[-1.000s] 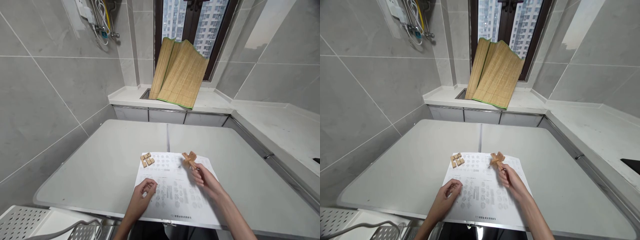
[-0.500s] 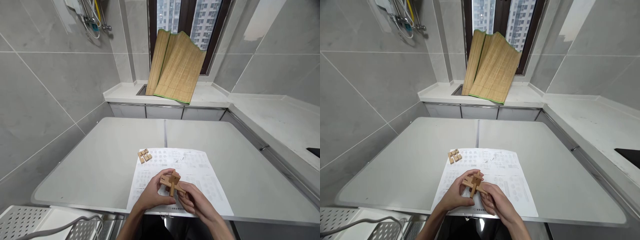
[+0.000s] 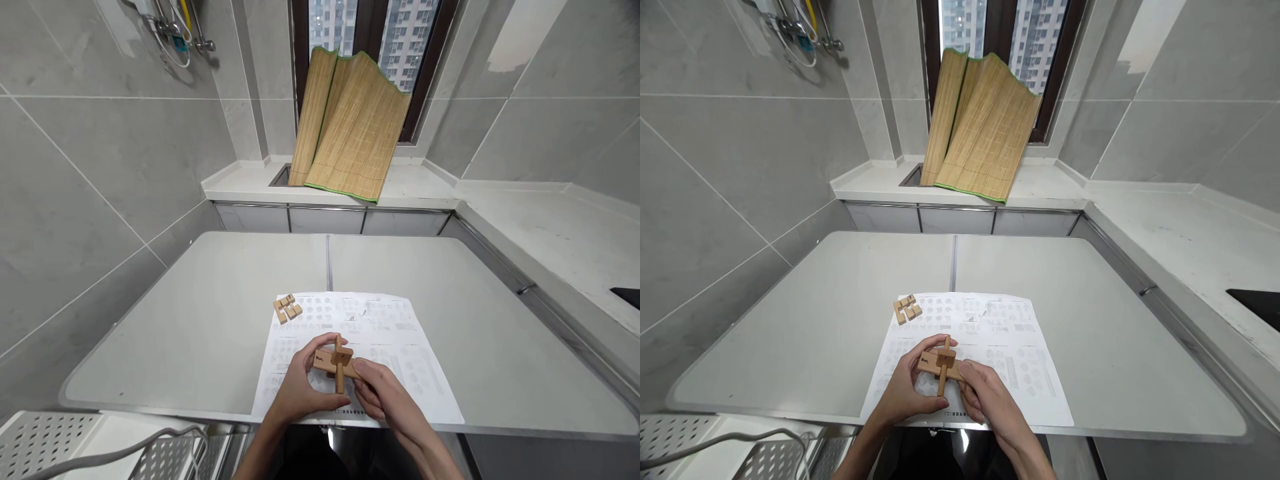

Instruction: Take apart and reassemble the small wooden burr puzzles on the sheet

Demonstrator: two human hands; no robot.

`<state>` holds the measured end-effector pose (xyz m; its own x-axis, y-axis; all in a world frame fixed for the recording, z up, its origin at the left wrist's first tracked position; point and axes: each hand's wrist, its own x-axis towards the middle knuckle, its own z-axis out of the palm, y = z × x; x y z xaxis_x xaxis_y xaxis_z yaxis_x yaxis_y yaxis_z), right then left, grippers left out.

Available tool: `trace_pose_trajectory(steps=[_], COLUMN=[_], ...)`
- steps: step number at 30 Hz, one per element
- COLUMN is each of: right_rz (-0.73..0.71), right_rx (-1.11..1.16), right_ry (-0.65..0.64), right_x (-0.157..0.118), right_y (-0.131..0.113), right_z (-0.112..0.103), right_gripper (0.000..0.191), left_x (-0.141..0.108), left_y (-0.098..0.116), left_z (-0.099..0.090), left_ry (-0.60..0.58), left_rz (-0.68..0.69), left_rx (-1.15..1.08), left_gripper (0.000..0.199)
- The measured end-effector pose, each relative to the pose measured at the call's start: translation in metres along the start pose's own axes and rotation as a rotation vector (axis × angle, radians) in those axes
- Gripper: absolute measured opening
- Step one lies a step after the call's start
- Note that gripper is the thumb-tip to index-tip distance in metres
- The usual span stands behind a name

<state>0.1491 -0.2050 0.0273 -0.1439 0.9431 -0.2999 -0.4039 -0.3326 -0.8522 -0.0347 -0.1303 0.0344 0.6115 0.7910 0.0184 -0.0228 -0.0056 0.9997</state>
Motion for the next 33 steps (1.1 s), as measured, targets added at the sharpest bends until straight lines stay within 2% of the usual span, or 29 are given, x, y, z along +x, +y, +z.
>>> trace_pose_trajectory(steps=[7, 13, 16, 19, 25, 33], right_rz=[0.081, 0.039, 0.026, 0.017, 0.012, -0.032], right_rx=[0.020, 0.125, 0.165, 0.215, 0.337, 0.429], right_ry=[-0.031, -0.036, -0.042, -0.054, -0.009, 0.069], right_x=[-0.003, -0.002, 0.003, 0.009, 0.018, 0.025], right_y=[0.002, 0.007, 0.006, 0.007, 0.016, 0.032], right_z=[-0.001, 0.004, 0.006, 0.007, 0.009, 0.021], right_gripper=[0.054, 0.051, 0.050, 0.049, 0.054, 0.057], left_x=[-0.001, -0.001, 0.001, 0.003, 0.003, 0.001], left_y=[0.006, 0.000, -0.007, -0.012, -0.011, -0.022], left_z=[-0.004, -0.002, 0.002, 0.005, 0.009, 0.007], left_ry=[-0.070, -0.036, -0.046, 0.008, 0.180, 0.215], left_rz=[-0.042, -0.038, -0.040, -0.033, 0.026, 0.046], left_rx=[0.083, 0.016, -0.087, -0.104, 0.059, 0.097], left_gripper=[0.093, 0.097, 0.098, 0.082, 0.033, 0.036])
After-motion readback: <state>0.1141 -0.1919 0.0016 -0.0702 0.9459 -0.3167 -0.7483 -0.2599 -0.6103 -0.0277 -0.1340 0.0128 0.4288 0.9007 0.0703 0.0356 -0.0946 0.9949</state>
